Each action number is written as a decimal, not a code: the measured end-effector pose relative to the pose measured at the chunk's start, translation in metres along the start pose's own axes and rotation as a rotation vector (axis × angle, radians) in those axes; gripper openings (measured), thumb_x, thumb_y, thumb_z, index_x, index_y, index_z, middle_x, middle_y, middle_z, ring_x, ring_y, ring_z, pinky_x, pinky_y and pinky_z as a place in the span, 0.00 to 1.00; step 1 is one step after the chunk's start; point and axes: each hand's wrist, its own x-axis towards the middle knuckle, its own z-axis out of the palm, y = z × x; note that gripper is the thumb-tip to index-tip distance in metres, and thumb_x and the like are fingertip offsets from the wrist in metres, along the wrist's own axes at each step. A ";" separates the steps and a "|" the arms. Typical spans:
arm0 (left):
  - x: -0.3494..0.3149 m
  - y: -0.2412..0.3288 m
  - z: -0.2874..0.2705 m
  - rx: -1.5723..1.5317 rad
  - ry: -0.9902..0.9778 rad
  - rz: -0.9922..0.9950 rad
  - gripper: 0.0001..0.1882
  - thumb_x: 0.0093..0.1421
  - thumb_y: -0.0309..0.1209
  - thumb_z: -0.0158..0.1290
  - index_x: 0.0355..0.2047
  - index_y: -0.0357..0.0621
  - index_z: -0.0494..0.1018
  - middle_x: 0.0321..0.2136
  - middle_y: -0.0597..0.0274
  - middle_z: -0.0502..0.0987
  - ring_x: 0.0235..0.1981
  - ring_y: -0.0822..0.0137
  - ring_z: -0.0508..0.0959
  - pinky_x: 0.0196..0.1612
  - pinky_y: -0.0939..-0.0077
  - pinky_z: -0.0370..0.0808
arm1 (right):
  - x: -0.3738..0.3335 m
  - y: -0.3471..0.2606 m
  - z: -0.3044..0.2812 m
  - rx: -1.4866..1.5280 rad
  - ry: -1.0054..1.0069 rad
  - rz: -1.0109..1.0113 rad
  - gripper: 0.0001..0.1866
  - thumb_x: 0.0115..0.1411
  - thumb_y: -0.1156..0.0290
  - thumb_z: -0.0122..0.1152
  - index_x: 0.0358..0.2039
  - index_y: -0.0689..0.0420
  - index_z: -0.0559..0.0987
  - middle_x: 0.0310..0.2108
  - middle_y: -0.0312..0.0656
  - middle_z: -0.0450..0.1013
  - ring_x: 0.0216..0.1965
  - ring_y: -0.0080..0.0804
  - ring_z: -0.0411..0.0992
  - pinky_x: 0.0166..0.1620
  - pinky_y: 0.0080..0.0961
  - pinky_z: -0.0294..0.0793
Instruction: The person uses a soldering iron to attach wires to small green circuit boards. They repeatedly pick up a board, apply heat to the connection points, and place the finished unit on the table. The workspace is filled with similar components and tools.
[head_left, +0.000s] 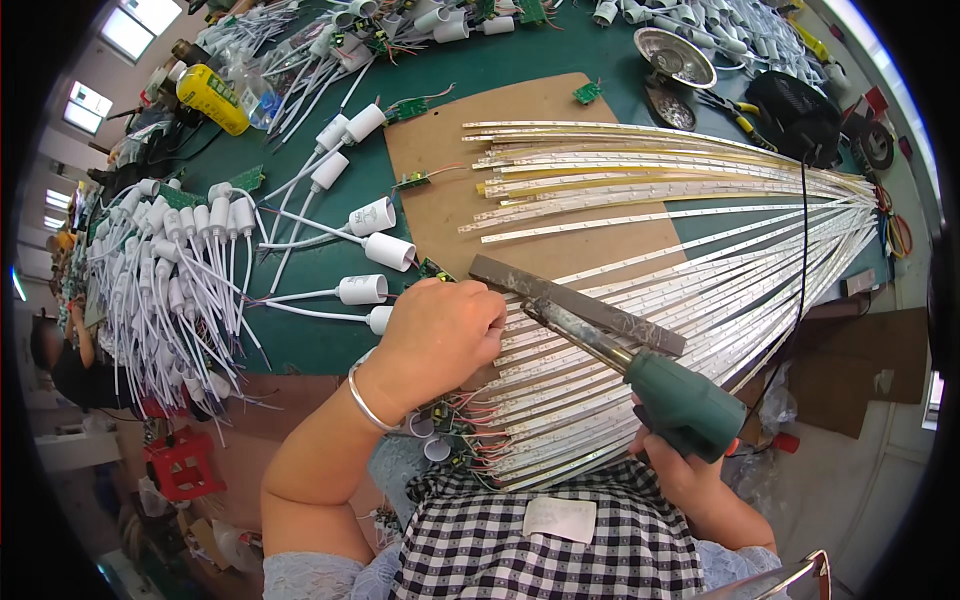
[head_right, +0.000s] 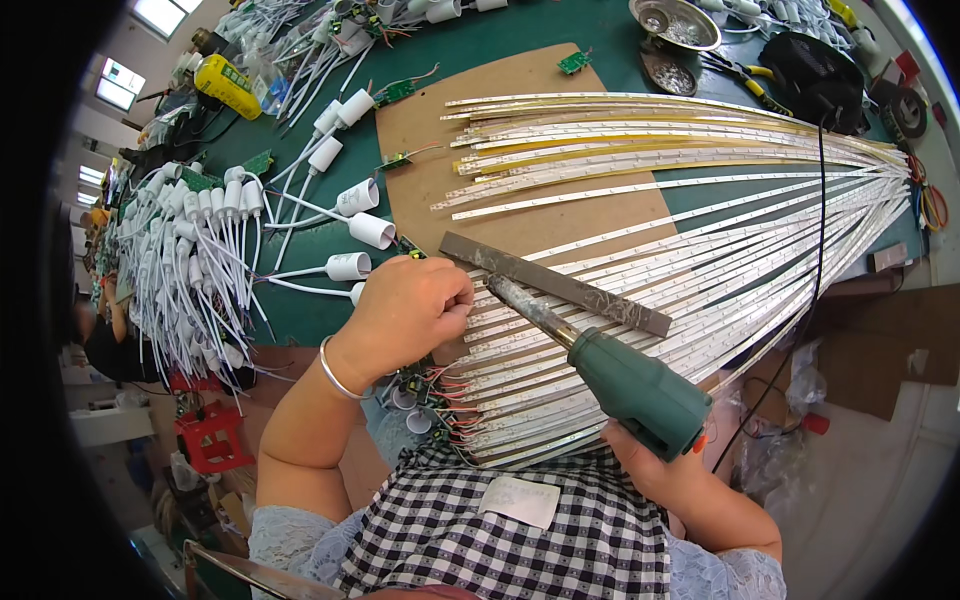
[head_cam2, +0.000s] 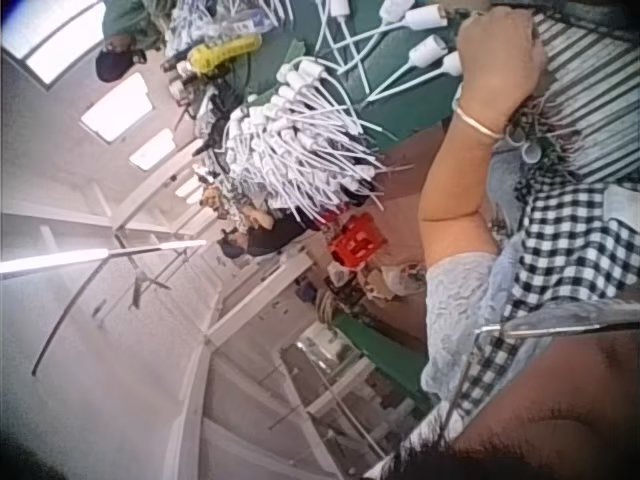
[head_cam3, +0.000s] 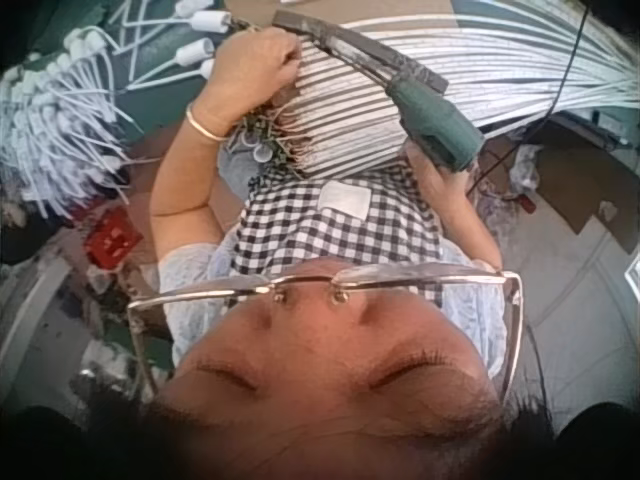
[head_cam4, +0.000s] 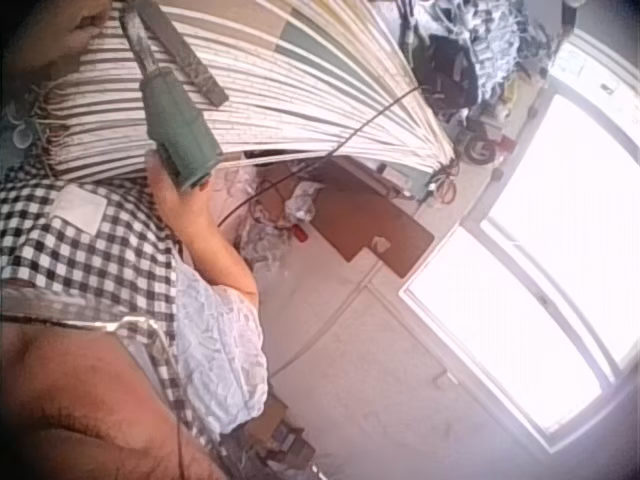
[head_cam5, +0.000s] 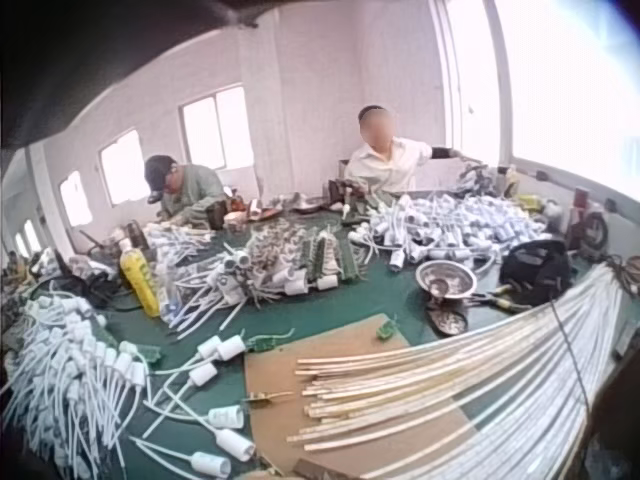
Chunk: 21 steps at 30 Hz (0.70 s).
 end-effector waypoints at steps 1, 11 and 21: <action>0.001 0.000 0.000 -0.003 -0.005 0.000 0.03 0.46 0.28 0.56 0.23 0.46 0.74 0.22 0.62 0.75 0.25 0.58 0.75 0.31 0.66 0.70 | -0.001 0.002 -0.001 0.007 -0.004 -0.008 0.26 0.51 0.86 0.48 0.53 0.66 0.67 0.47 0.49 0.71 0.29 0.30 0.74 0.32 0.23 0.75; 0.001 -0.001 0.000 0.002 -0.010 0.005 0.03 0.46 0.28 0.56 0.23 0.46 0.74 0.22 0.62 0.75 0.25 0.60 0.75 0.31 0.67 0.70 | -0.003 0.007 0.000 0.046 0.002 -0.014 0.26 0.51 0.85 0.48 0.54 0.67 0.66 0.50 0.50 0.69 0.28 0.32 0.74 0.33 0.25 0.75; 0.002 0.001 0.001 0.002 0.006 0.026 0.03 0.46 0.28 0.56 0.23 0.46 0.74 0.22 0.63 0.74 0.25 0.60 0.75 0.30 0.67 0.70 | -0.006 0.007 -0.002 0.096 0.031 0.004 0.29 0.51 0.83 0.48 0.56 0.65 0.64 0.49 0.50 0.69 0.28 0.33 0.74 0.32 0.24 0.75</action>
